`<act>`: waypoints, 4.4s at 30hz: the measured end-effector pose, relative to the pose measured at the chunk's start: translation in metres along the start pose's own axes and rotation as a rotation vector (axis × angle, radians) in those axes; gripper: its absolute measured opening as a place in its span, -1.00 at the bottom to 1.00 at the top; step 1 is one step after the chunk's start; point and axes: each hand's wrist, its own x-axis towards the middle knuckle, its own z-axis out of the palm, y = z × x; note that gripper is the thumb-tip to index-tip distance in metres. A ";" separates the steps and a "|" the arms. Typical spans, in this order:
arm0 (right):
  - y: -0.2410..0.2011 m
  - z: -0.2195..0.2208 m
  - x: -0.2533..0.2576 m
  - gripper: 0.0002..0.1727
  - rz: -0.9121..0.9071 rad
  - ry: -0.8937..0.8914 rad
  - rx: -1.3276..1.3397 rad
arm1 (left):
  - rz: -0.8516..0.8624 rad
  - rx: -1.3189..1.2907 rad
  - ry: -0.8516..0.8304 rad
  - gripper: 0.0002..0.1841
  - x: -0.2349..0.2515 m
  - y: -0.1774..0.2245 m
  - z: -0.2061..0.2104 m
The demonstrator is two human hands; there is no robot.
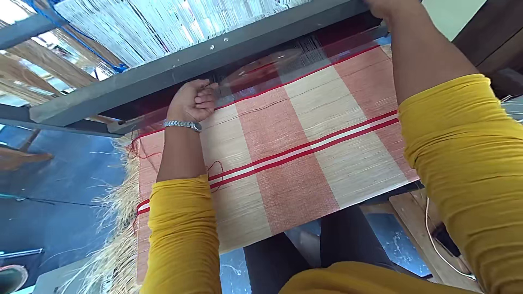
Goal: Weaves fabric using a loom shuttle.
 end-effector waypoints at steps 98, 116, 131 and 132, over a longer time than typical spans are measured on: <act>0.130 0.013 0.028 -0.50 0.032 -0.177 1.091 | 0.605 1.398 0.737 -0.24 -0.066 -0.030 -0.072; 0.074 -0.046 -0.135 -0.71 -0.215 -0.152 0.956 | 0.688 1.187 0.725 -0.40 -0.097 -0.008 -0.118; 0.009 0.067 -0.230 -0.33 -0.473 -0.448 0.165 | 0.234 1.050 0.839 -0.52 -0.131 -0.007 -0.147; 0.011 0.064 -0.228 -0.29 -0.532 -0.414 0.047 | 0.141 1.073 0.863 -0.40 -0.129 -0.010 -0.143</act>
